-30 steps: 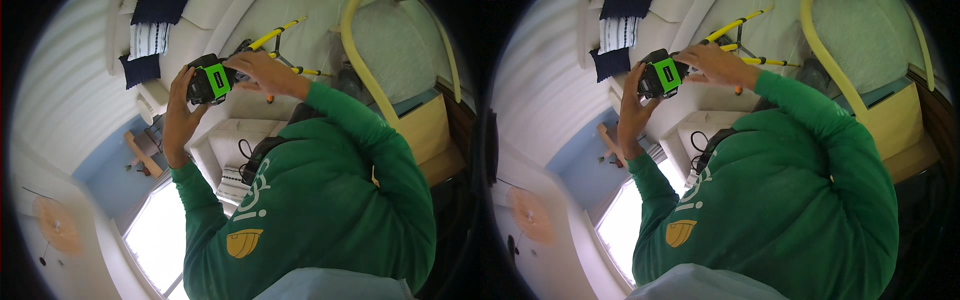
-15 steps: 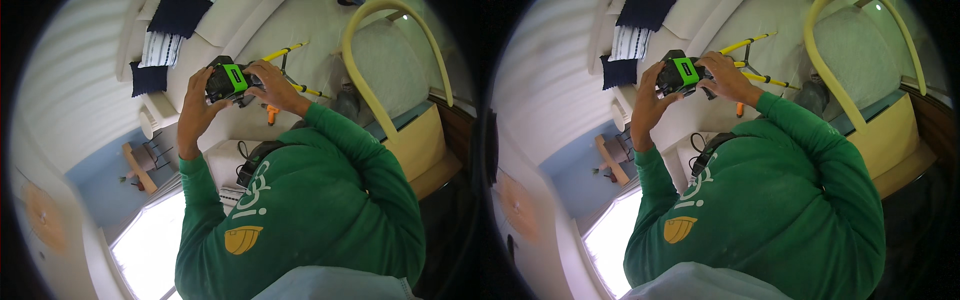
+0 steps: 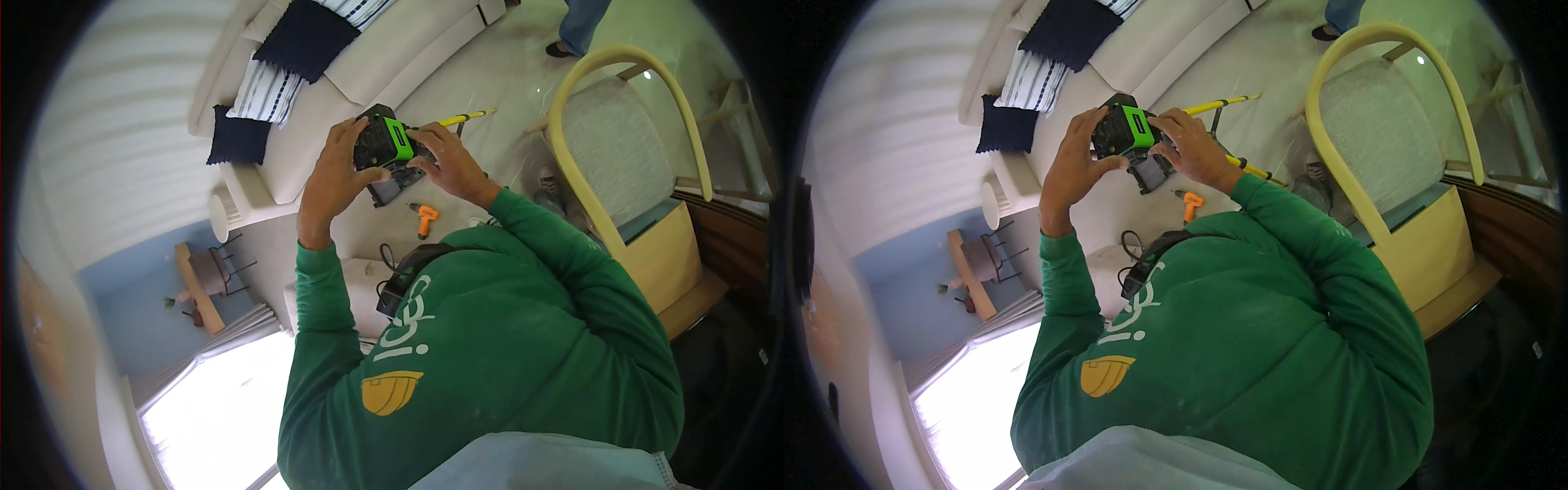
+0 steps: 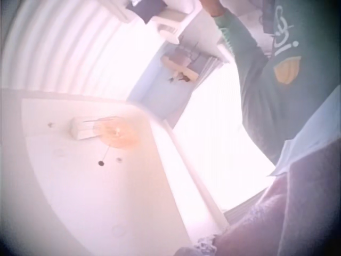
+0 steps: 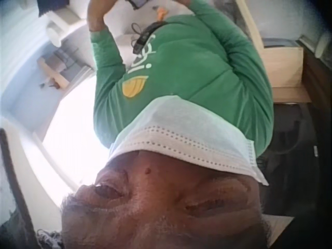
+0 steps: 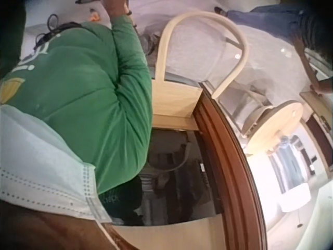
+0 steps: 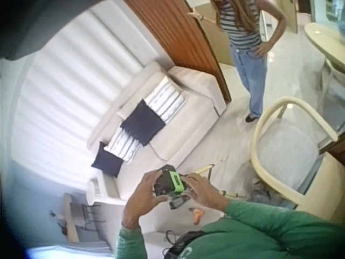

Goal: The person removes a laser level and battery from a case, attaches the battery, and mounts the device onto a yellow tripod.

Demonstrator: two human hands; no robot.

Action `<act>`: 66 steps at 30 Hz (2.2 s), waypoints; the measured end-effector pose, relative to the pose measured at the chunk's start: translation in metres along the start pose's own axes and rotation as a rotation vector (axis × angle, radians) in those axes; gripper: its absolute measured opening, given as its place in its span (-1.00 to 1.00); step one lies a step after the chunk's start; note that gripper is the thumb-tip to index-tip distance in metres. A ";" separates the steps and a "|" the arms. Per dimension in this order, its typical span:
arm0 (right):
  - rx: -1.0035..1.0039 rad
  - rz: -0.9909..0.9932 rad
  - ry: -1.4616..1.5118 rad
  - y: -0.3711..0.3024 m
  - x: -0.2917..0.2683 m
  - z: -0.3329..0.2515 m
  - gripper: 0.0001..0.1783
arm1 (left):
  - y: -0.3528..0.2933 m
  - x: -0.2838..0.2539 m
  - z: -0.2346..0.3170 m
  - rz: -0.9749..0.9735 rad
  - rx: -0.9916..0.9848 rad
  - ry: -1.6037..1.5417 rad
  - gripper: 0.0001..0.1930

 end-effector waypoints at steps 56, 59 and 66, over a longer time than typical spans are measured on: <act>-0.199 -0.754 -0.428 0.112 -0.001 -0.032 0.11 | -0.172 0.230 -0.136 -0.190 -0.720 -0.335 0.05; -0.182 -0.673 -0.359 0.108 -0.005 -0.024 0.01 | -0.167 0.226 -0.138 -0.193 -0.713 -0.354 0.02; -0.227 -0.534 -0.305 0.100 -0.006 -0.017 0.02 | -0.160 0.222 -0.151 -0.078 -0.686 -0.473 0.05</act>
Point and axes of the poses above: each hand's wrist, its own y-axis towards the middle knuckle, its own x-axis out of the palm, z = x × y, the point moved 7 cm from there along y, towards the middle knuckle, and after that the axes turned 3 degrees about z, right-handed, at the moved point
